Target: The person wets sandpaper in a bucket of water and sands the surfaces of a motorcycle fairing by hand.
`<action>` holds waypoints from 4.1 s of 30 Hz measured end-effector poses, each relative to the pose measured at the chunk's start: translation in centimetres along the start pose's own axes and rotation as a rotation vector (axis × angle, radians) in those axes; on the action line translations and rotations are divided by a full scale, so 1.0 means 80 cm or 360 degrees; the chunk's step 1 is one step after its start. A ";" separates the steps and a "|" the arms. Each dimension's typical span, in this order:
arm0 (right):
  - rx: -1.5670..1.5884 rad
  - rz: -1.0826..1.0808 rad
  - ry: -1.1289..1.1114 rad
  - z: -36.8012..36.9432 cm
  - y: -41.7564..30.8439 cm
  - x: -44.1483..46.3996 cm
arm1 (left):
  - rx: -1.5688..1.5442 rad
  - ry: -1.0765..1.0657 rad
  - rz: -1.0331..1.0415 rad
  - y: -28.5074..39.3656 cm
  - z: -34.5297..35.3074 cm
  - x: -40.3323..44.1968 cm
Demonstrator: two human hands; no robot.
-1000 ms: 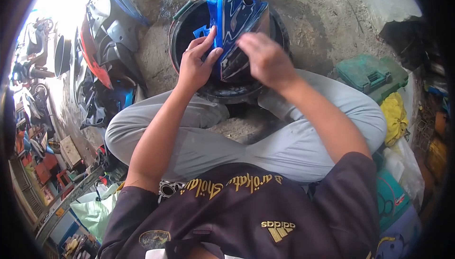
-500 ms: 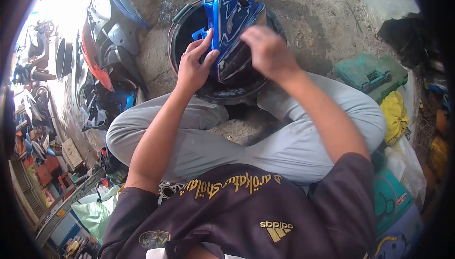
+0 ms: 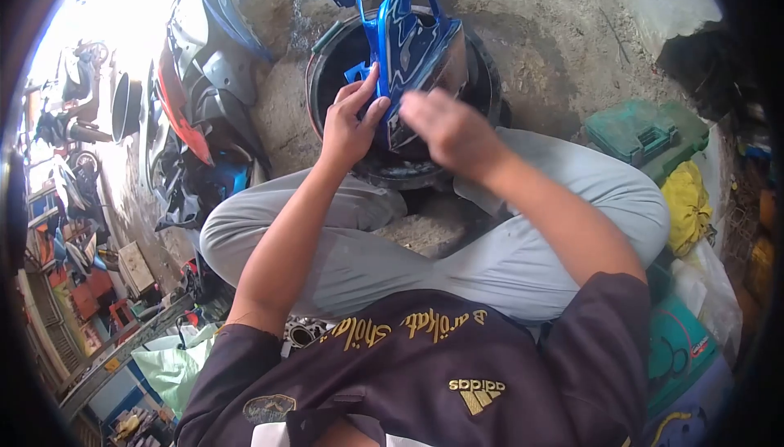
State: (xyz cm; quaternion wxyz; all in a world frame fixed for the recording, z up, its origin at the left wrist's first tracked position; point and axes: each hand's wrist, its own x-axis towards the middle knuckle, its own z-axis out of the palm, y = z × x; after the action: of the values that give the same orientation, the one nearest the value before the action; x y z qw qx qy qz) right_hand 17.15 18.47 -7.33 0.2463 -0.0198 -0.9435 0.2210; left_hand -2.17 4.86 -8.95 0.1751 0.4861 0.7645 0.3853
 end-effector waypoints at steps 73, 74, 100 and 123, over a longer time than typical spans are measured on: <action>-0.0074 0.0284 0.0119 -0.012 0.044 0.014 | -0.0002 -0.0097 0.0047 -0.008 -0.006 0.004; -0.0106 0.0435 0.0139 -0.017 0.058 0.015 | -0.0002 -0.0095 0.0035 -0.007 -0.007 0.003; 0.0065 0.0010 0.0045 0.007 -0.025 0.014 | -0.0083 -0.0088 0.0059 -0.013 -0.003 0.005; -0.0032 0.0270 0.0198 0.000 0.023 0.013 | -0.0117 -0.0041 0.0056 -0.012 0.002 0.003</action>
State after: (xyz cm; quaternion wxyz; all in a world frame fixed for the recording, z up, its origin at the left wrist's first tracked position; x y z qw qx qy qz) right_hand 16.14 20.26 -7.62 0.2845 -0.1156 -0.9235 0.2298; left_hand -2.77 4.88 -9.72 0.1959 0.4978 0.7388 0.4098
